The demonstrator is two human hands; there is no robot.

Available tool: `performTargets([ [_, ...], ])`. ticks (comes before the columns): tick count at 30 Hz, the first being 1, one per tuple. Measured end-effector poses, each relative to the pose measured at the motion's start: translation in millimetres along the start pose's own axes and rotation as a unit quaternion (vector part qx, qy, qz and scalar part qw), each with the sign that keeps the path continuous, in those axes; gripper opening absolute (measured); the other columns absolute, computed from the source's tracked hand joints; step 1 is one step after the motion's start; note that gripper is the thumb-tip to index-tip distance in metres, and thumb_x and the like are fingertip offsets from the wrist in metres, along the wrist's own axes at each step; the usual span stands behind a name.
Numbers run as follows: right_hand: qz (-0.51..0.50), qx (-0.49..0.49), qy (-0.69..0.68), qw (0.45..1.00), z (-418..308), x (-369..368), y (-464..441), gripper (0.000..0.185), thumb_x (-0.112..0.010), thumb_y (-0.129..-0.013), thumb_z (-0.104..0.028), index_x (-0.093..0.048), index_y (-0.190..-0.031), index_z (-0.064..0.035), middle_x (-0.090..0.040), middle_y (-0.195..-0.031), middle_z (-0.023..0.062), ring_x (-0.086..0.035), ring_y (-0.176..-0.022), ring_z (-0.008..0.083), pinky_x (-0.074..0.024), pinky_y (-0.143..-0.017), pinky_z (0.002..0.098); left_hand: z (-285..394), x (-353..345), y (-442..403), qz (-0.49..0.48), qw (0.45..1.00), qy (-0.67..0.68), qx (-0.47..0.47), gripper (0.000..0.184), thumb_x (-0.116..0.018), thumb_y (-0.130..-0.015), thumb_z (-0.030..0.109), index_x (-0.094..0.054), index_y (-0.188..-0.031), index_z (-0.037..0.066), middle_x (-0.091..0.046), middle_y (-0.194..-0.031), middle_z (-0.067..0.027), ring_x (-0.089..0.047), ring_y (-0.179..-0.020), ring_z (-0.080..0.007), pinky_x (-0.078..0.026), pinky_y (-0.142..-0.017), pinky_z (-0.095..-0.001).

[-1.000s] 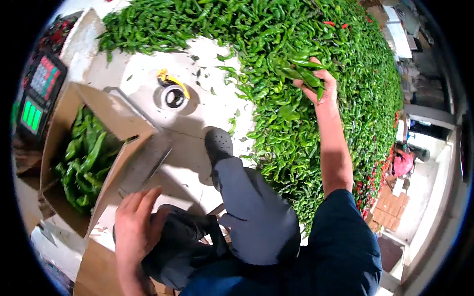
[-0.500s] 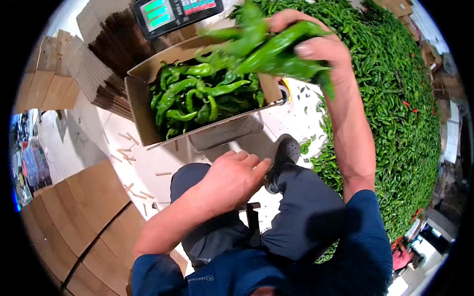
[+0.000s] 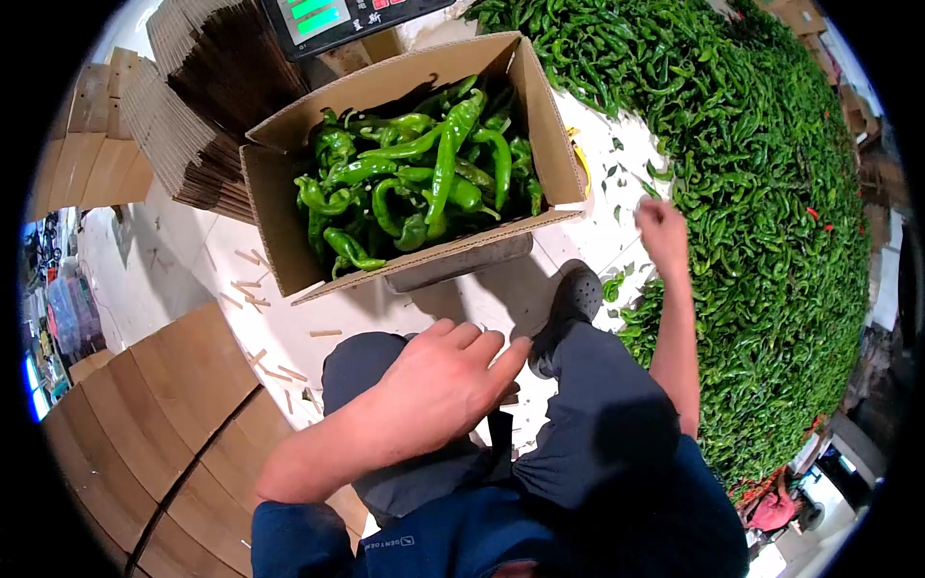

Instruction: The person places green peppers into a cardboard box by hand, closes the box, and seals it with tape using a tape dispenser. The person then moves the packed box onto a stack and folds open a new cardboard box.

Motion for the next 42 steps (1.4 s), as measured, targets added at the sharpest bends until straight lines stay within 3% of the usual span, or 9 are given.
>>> performTargets([
  [2, -0.008, -0.045, 0.134, 0.990, 69, -20, 34, 0.036, -0.065, -0.088, -0.027, -0.069, -0.106, 0.0036, -0.072, -0.102, 0.0260, -0.070, -0.095, 0.0406, -0.0543, -0.084, 0.0434, 0, -4, 1, -0.007, 1.000, -0.016, -0.002, 0.041, -0.065, -0.087, 0.021, -0.061, -0.123, 0.000, -0.062, -0.088, -0.0068, -0.064, -0.083, -0.0239, -0.048, -0.073, -0.0356],
  [4, -0.038, -0.104, 0.126, 0.986, 154, -52, 63, 0.034, -0.067, -0.087, -0.030, -0.073, -0.094, 0.0028, -0.073, -0.090, 0.0246, -0.071, -0.089, 0.0414, -0.0542, -0.084, 0.0476, 3, -10, 0, -0.025, 1.000, -0.014, 0.001, 0.045, -0.069, -0.085, 0.023, -0.060, -0.124, 0.002, -0.065, -0.094, -0.0083, -0.065, -0.086, -0.0247, -0.050, -0.075, -0.0362],
  [8, 0.078, -0.169, 0.112, 0.976, 272, -82, 99, 0.040, -0.073, -0.086, -0.036, -0.071, -0.093, 0.0026, -0.071, -0.070, 0.0153, -0.068, -0.053, 0.0235, -0.0551, -0.060, 0.0374, 9, -17, -7, -0.032, 0.999, -0.015, -0.007, 0.051, -0.072, -0.079, 0.025, -0.060, -0.124, 0.005, -0.063, -0.094, -0.0069, -0.064, -0.086, -0.0238, -0.051, -0.074, -0.0356],
  [12, 0.134, -0.217, 0.148, 0.956, 277, -86, 95, 0.050, -0.071, -0.087, -0.047, -0.071, -0.089, 0.0032, -0.071, -0.070, 0.0165, -0.070, -0.059, 0.0282, -0.0560, -0.066, 0.0408, 16, -22, -12, -0.035, 0.999, -0.029, -0.025, 0.052, -0.073, -0.079, 0.025, -0.060, -0.125, 0.005, -0.063, -0.094, -0.0065, -0.064, -0.086, -0.0238, -0.051, -0.074, -0.0352],
  [13, -0.041, -0.326, 0.129, 0.936, 261, -93, 91, 0.063, -0.071, -0.082, -0.055, -0.072, -0.109, 0.0022, -0.072, -0.105, 0.0267, -0.069, -0.103, 0.0415, -0.0532, -0.091, 0.0503, 16, -23, -13, -0.044, 0.998, -0.030, -0.022, 0.051, -0.073, -0.080, 0.026, -0.060, -0.126, 0.005, -0.064, -0.096, -0.0068, -0.064, -0.087, -0.0239, -0.051, -0.075, -0.0352],
  [25, 0.033, -0.249, 0.147, 0.957, 263, -106, 88, 0.059, -0.077, -0.074, -0.050, -0.071, -0.089, 0.0064, -0.072, -0.095, 0.0277, -0.071, -0.093, 0.0421, -0.0542, -0.089, 0.0475, 16, -21, -20, -0.091, 0.995, -0.037, 0.009, 0.048, -0.072, -0.086, 0.027, -0.060, -0.126, 0.004, -0.067, -0.106, -0.0106, -0.066, -0.092, -0.0266, -0.052, -0.081, -0.0374],
  [30, -0.048, -0.251, 0.189, 0.948, 288, -127, 83, 0.050, -0.071, -0.074, -0.041, -0.072, -0.090, 0.0066, -0.072, -0.099, 0.0299, -0.072, -0.095, 0.0427, -0.0572, -0.088, 0.0479, 27, -17, -30, -0.088, 0.996, -0.005, 0.025, 0.053, -0.078, -0.079, 0.023, -0.061, -0.126, 0.004, -0.067, -0.108, -0.0134, -0.066, -0.096, -0.0315, -0.054, -0.085, -0.0410],
  [34, 0.058, -0.361, 0.141, 0.920, 232, -92, 111, 0.081, -0.076, -0.075, -0.057, -0.056, -0.131, -0.0010, -0.063, -0.124, 0.0289, -0.063, -0.114, 0.0429, -0.0518, -0.097, 0.0470, 29, -21, -34, -0.098, 0.994, -0.001, 0.054, 0.056, -0.081, -0.075, 0.016, -0.062, -0.126, 0.005, -0.069, -0.111, -0.0134, -0.066, -0.099, -0.0340, -0.054, -0.086, -0.0439],
  [42, 0.146, -0.302, 0.018, 0.942, 232, -92, 115, 0.042, -0.067, -0.083, -0.029, -0.062, -0.115, -0.0027, -0.067, -0.105, 0.0254, -0.067, -0.100, 0.0423, -0.0534, -0.089, 0.0484, 24, -29, -36, -0.120, 0.990, -0.012, 0.071, 0.055, -0.080, -0.075, 0.016, -0.062, -0.126, 0.005, -0.069, -0.113, -0.0140, -0.066, -0.101, -0.0356, -0.053, -0.088, -0.0451],
])
Point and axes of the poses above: each hand's wrist, its own y-axis away from the middle knuckle, its own x-axis out of the back of the hand, z = x × y, the point moved 9 cm from there along -y, towards the middle knuckle
